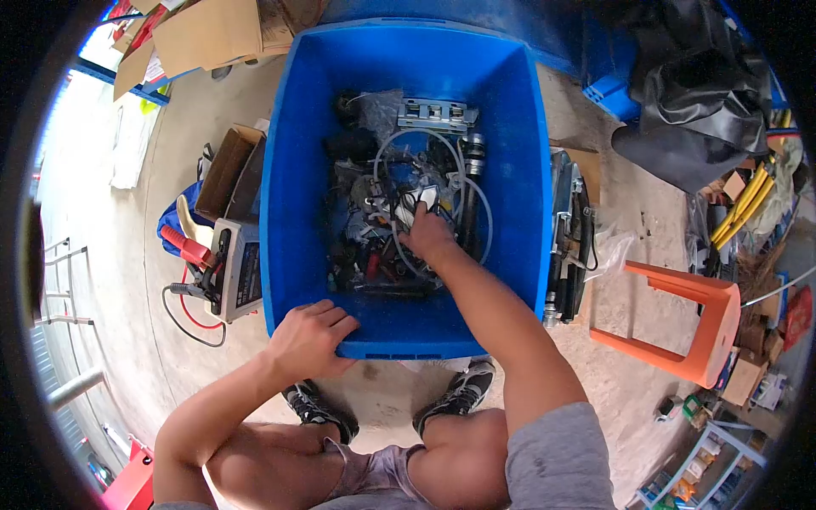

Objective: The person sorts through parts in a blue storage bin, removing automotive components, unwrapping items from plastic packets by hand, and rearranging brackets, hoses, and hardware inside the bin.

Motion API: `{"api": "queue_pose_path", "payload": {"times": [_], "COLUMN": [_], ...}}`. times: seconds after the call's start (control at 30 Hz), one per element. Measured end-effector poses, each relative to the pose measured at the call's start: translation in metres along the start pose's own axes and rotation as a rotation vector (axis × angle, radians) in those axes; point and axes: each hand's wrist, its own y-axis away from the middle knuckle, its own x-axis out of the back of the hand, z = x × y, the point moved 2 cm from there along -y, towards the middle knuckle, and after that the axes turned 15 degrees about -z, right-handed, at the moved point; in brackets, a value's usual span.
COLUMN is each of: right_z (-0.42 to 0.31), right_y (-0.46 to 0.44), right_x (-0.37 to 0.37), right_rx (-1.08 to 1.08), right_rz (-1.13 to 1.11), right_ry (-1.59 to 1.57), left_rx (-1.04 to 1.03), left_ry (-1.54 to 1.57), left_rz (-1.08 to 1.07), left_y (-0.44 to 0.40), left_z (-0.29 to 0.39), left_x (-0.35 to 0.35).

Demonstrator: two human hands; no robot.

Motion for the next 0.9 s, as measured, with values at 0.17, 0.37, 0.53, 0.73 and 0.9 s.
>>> {"api": "queue_pose_path", "payload": {"times": [0.17,0.37,0.53,0.73,0.9], "right_z": [-0.005,-0.006,-0.014,-0.003,-0.012], "right_y": [-0.007,-0.006,-0.013,0.0,0.11], "right_x": [-0.013,0.006,-0.035,0.027,0.127], "right_rx": [-0.071,0.223,0.115,0.264,0.351], "right_rz": [-0.115,-0.233,-0.063,-0.124,0.187], "right_ry": [-0.039,-0.05,0.065,0.067,0.008], "left_rx": [0.011,-0.003,-0.031,-0.053,-0.042], "left_ry": [0.001,0.01,-0.047,-0.146,-0.21], "left_rz": [-0.023,0.015,0.046,0.049,0.074], "left_y": [0.001,0.0,0.002,0.008,0.01], "left_z": [0.0,0.0,-0.002,-0.003,-0.007], "left_x": [-0.002,0.0,-0.006,-0.012,-0.009]}}
